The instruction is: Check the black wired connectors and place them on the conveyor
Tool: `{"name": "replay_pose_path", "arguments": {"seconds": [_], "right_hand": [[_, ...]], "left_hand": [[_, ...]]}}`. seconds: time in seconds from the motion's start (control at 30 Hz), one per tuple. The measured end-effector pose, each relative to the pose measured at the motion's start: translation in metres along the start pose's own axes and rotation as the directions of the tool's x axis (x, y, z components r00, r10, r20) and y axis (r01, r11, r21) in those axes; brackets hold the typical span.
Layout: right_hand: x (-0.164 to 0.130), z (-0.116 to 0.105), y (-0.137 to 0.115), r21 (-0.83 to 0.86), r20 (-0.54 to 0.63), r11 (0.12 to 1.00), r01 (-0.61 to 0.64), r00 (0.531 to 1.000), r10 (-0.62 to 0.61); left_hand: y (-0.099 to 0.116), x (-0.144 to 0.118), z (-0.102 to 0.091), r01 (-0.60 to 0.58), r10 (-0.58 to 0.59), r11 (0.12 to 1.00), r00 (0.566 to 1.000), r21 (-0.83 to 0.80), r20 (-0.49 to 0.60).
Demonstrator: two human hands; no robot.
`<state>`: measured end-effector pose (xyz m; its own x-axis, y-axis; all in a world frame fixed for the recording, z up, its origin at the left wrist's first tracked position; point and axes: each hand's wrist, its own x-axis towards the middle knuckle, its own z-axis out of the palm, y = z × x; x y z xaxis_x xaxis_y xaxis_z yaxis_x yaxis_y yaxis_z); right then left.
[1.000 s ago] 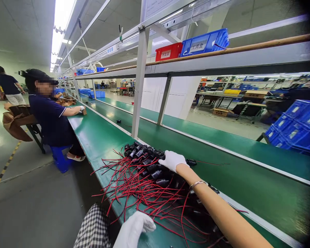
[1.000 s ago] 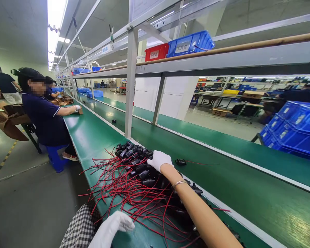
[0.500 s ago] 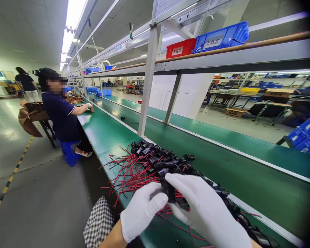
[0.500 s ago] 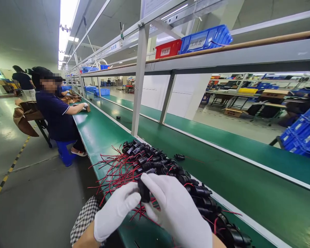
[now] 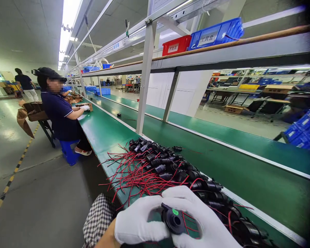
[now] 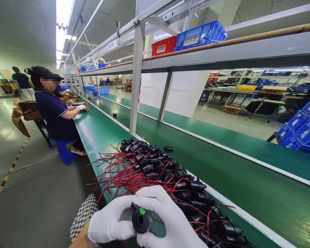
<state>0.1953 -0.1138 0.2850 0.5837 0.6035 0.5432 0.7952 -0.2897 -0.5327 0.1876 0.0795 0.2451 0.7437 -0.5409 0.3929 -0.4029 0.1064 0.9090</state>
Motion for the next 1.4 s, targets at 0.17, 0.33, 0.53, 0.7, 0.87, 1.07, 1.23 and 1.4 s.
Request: {"name": "replay_pose_path", "arguments": {"seconds": [0.17, 0.33, 0.53, 0.7, 0.87, 1.07, 1.23, 1.4], "right_hand": [[-0.012, 0.016, 0.009, -0.279, -0.256, 0.954, 0.108, 0.949, -0.183], [-0.018, 0.006, 0.005, -0.017, -0.037, 0.992, -0.126, 0.991, 0.125], [-0.015, 0.001, -0.003, 0.130, 0.110, 0.879, -0.460, 0.887, 0.448], [-0.015, 0.006, 0.001, 0.151, 0.163, 0.923, -0.354, 0.930, 0.330], [-0.009, 0.014, 0.015, 0.360, 0.143, 0.849, -0.387, 0.922, 0.359], [-0.001, 0.019, 0.007, 0.606, 0.227, 0.630, -0.486, 0.864, 0.449], [-0.005, 0.031, 0.014, 0.684, 0.161, 0.546, -0.484, 0.830, 0.534], [-0.010, 0.050, 0.024, 0.812, 0.463, 0.053, -0.582, 0.696, 0.548]], "left_hand": [[-0.008, -0.006, 0.014, -0.013, 0.053, 0.988, 0.965, 0.154, -0.255], [-0.015, -0.009, 0.020, -0.036, 0.049, 0.998, 0.973, 0.061, -0.225], [-0.021, -0.009, 0.021, -0.008, -0.004, 0.998, 0.980, -0.062, -0.200], [-0.009, -0.006, 0.021, 0.003, -0.008, 0.999, 0.985, -0.034, -0.173], [-0.007, -0.005, 0.024, 0.048, -0.093, 0.955, 0.986, -0.292, -0.141], [-0.009, -0.001, 0.033, -0.034, -0.030, 0.836, 0.994, -0.547, -0.108], [-0.025, -0.002, 0.043, -0.057, -0.048, 0.830, 0.984, -0.555, -0.173], [-0.041, 0.003, 0.056, 0.058, -0.214, 0.671, 0.970, -0.740, -0.118]]}}
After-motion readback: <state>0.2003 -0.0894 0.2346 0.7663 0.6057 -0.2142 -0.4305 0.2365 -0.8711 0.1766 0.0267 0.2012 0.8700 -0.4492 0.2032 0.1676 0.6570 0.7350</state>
